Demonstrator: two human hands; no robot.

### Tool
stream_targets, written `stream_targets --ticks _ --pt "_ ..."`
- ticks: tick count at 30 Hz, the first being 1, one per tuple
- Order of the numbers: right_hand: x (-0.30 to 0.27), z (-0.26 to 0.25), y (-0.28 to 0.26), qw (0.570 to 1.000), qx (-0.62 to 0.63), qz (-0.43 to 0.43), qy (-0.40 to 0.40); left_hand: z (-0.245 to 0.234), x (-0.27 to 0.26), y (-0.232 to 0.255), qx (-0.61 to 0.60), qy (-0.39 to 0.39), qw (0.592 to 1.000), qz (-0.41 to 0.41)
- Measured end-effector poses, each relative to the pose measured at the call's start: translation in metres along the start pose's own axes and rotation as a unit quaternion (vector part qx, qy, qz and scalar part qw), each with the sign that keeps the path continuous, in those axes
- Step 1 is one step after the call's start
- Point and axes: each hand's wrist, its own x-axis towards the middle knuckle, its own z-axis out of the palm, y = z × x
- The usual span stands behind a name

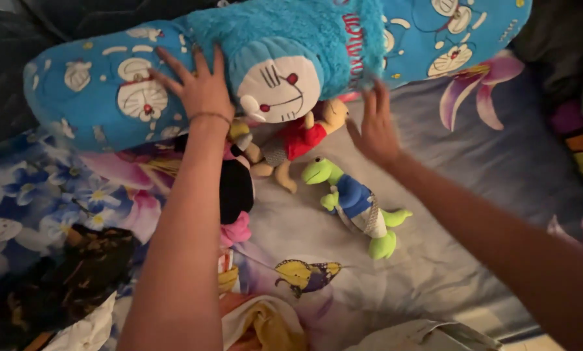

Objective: The recorder is tidying up a bed by arranging bolsters and pillows, then folding a couple of towels or garments.

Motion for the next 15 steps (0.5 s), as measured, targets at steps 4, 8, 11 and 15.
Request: stream_targets --ticks 4,8,11,15 --pt "-0.059 0.030 -0.013 0.981 -0.035 0.113 -0.157 -0.022 0.011 -0.005 -0.203 -0.182 0.962 0.003" --pt "-0.063 0.042 -0.035 0.864 -0.106 0.246 -0.426 -0.013 -0.016 0.011 -0.201 -0.140 0.970 -0.006" --pt "-0.115 0.090 0.028 0.861 -0.113 0.185 -0.459 0.001 -0.029 0.018 -0.192 -0.096 0.977 0.006" --pt "-0.114 0.078 0.005 0.836 -0.095 0.211 -0.498 0.016 -0.022 0.018 -0.214 -0.136 0.967 0.013"
